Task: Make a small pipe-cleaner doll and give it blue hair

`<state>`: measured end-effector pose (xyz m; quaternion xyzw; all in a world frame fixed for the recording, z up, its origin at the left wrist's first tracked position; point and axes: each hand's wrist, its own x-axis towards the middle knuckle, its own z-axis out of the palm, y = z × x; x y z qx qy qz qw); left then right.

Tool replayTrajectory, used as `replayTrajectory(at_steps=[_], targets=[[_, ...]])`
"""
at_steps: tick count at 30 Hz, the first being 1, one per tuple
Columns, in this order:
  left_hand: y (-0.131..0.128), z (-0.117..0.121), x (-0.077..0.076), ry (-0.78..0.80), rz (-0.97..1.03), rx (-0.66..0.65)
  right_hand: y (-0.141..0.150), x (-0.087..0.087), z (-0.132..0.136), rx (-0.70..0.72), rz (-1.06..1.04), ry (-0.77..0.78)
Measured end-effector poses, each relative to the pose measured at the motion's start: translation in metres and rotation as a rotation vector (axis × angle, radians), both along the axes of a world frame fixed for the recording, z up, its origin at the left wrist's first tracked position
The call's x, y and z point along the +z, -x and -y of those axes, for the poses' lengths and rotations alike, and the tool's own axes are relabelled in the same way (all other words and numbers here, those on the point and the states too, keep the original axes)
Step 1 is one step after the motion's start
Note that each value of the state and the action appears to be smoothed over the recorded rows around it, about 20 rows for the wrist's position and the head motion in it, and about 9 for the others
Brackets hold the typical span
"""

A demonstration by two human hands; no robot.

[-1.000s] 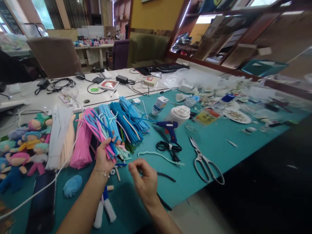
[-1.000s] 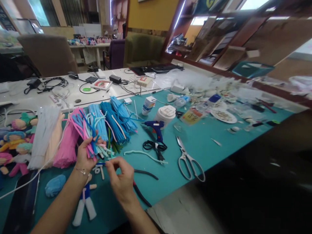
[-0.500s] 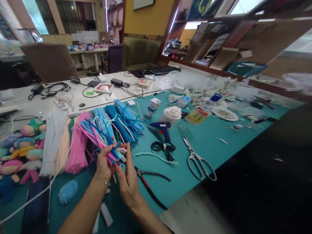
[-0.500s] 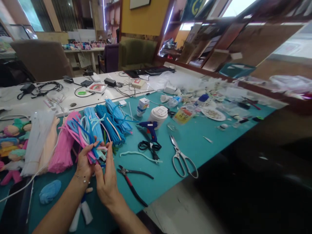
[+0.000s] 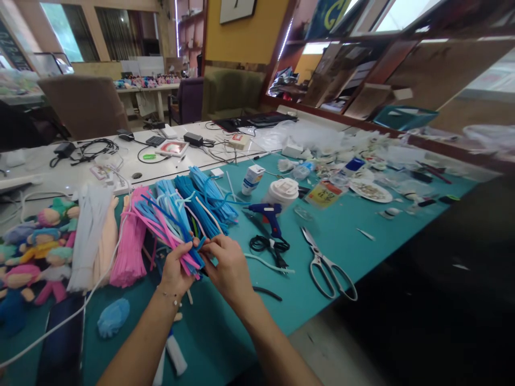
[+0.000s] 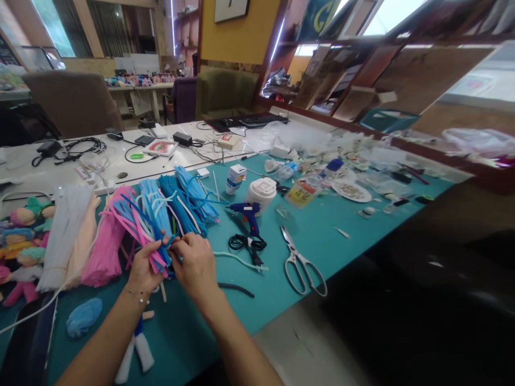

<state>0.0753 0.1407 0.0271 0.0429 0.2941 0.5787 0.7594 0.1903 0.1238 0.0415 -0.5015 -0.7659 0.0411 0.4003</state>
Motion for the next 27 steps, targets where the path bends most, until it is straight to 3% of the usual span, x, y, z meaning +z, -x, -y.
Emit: replayTrajectory(at_steps=[3,9,12,16,19,22,25,27], targets=[[0.001,-0.002,0.004,-0.021,-0.003,-0.012,0.0,-0.002,0.0,0.049,-0.13,0.08],[0.006,-0.006,0.012,-0.007,-0.031,0.023,-0.007,-0.011,0.009,0.053,-0.681,0.304],[0.006,-0.006,0.009,-0.014,0.001,0.013,-0.013,-0.014,0.016,0.048,-0.653,0.279],[0.007,-0.006,0.007,0.056,0.034,-0.021,-0.015,-0.013,0.024,0.193,-0.491,0.134],[0.009,-0.005,0.009,0.115,0.056,-0.103,-0.013,-0.016,0.025,0.256,-0.62,0.163],[0.015,-0.006,0.013,0.124,0.085,-0.115,-0.011,-0.02,0.025,0.15,-0.716,0.261],[0.024,-0.008,0.018,0.09,0.095,-0.047,-0.013,-0.021,0.025,-0.017,-0.803,0.327],[0.03,-0.01,0.021,0.075,0.09,0.024,-0.017,-0.018,0.026,-0.031,-0.827,0.352]])
